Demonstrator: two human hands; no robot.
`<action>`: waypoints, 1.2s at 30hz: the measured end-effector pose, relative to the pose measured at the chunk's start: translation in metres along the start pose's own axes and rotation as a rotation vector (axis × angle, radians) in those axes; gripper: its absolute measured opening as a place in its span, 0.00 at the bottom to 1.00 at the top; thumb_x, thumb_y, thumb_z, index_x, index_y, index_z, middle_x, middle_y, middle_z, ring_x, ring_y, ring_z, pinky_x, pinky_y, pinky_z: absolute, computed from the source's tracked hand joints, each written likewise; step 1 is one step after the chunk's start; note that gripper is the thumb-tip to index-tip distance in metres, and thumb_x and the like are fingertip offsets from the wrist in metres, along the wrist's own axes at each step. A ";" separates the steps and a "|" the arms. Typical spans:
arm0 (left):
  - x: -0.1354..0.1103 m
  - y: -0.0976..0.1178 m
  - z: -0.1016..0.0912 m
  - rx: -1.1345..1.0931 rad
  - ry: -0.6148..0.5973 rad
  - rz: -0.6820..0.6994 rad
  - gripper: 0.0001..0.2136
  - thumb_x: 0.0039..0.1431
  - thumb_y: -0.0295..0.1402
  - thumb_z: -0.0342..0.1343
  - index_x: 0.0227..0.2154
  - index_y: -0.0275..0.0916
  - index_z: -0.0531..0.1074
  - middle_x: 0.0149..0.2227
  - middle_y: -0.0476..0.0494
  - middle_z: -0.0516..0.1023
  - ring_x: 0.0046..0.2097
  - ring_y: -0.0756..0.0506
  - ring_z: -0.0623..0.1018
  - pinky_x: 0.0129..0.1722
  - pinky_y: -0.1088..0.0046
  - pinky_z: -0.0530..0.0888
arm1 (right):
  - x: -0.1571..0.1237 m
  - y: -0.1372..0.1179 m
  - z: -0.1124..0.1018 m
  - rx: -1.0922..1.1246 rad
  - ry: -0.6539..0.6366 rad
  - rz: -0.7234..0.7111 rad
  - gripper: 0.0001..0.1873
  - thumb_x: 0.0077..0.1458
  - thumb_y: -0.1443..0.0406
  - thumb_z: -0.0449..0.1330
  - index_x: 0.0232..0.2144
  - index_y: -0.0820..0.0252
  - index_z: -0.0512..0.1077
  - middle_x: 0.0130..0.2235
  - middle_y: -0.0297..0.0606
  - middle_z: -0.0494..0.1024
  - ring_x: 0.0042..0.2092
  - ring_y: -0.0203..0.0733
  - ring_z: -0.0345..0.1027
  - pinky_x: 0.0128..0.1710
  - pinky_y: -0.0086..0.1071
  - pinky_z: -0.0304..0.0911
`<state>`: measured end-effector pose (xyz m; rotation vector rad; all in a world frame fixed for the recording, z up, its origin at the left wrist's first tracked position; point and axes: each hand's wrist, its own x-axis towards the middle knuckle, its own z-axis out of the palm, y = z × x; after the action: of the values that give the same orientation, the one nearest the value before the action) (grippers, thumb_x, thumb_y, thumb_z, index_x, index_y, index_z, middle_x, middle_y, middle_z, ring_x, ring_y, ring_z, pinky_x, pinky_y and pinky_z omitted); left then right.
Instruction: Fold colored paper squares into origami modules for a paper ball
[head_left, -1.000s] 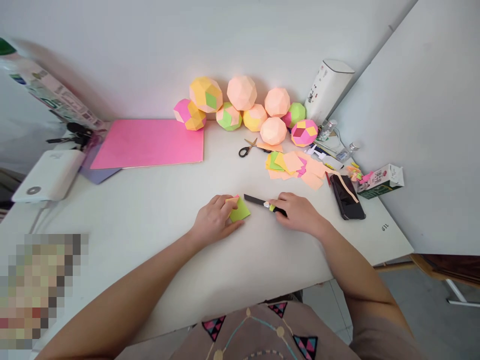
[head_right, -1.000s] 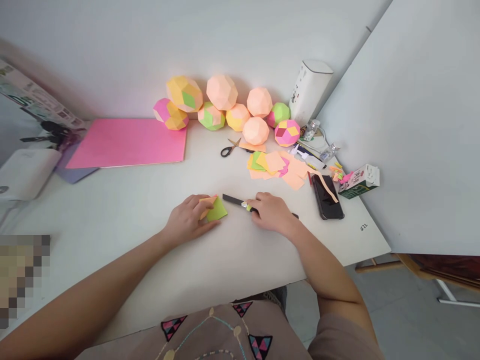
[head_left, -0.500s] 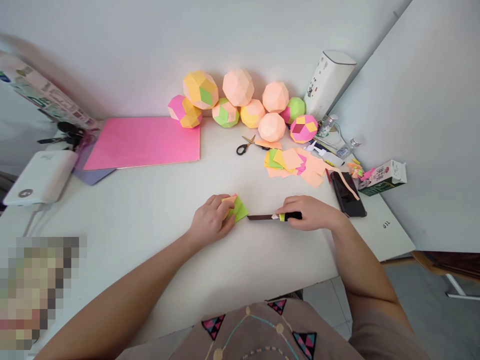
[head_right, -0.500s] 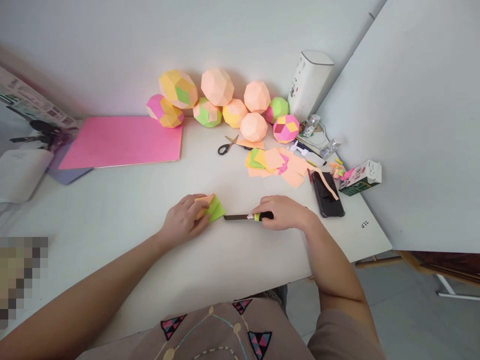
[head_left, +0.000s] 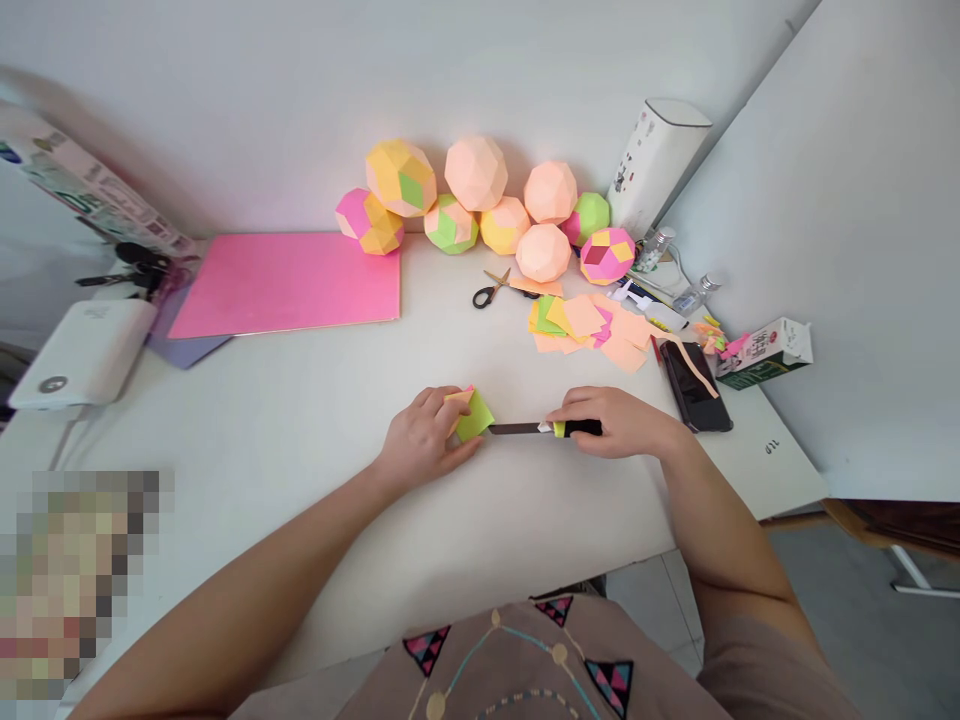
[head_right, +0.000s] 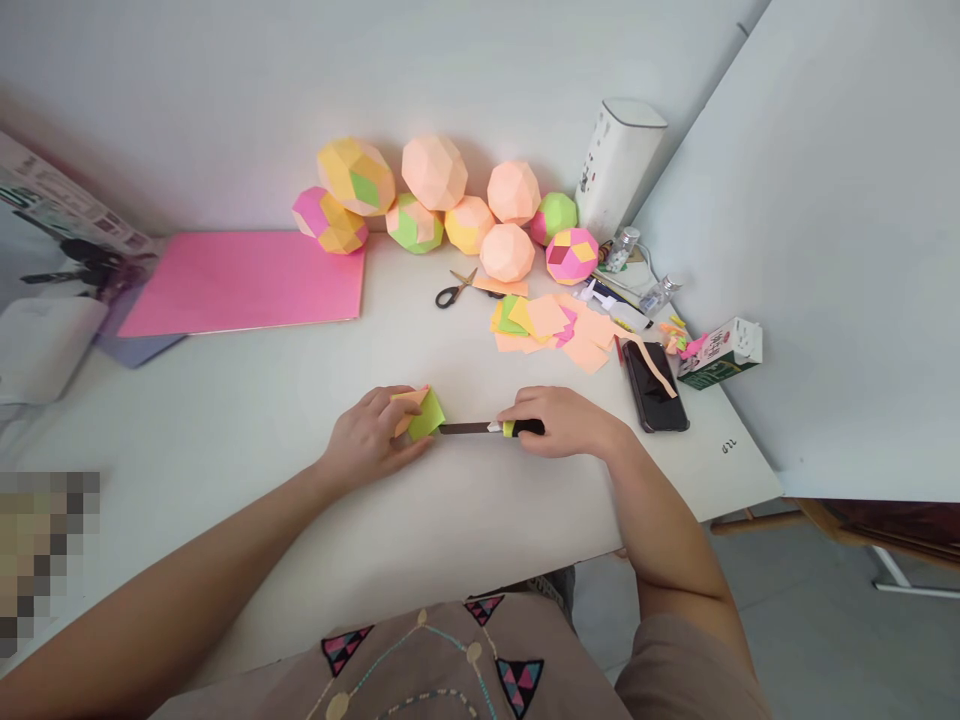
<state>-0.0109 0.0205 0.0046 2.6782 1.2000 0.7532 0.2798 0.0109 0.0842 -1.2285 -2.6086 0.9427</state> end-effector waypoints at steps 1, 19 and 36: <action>0.000 0.000 0.000 0.000 0.001 0.001 0.13 0.55 0.39 0.55 0.42 0.42 0.62 0.45 0.40 0.74 0.44 0.41 0.74 0.31 0.69 0.73 | 0.000 0.000 0.000 0.001 0.004 -0.001 0.25 0.48 0.74 0.53 0.48 0.54 0.74 0.38 0.37 0.74 0.38 0.40 0.68 0.39 0.31 0.63; 0.001 0.001 -0.003 -0.020 -0.033 -0.027 0.08 0.57 0.37 0.51 0.38 0.42 0.63 0.46 0.39 0.74 0.44 0.41 0.74 0.31 0.68 0.72 | -0.002 -0.002 -0.001 -0.025 -0.029 0.010 0.25 0.48 0.73 0.53 0.48 0.53 0.74 0.38 0.37 0.75 0.38 0.40 0.69 0.38 0.31 0.63; 0.001 0.002 -0.003 -0.013 -0.021 -0.016 0.09 0.57 0.37 0.52 0.40 0.42 0.62 0.45 0.39 0.74 0.44 0.41 0.74 0.32 0.68 0.73 | -0.003 -0.011 0.005 -0.146 -0.004 0.007 0.23 0.49 0.70 0.54 0.48 0.57 0.73 0.41 0.40 0.75 0.41 0.42 0.69 0.39 0.33 0.64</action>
<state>-0.0101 0.0198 0.0081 2.6557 1.2062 0.7268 0.2728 0.0012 0.0865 -1.2698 -2.7204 0.7675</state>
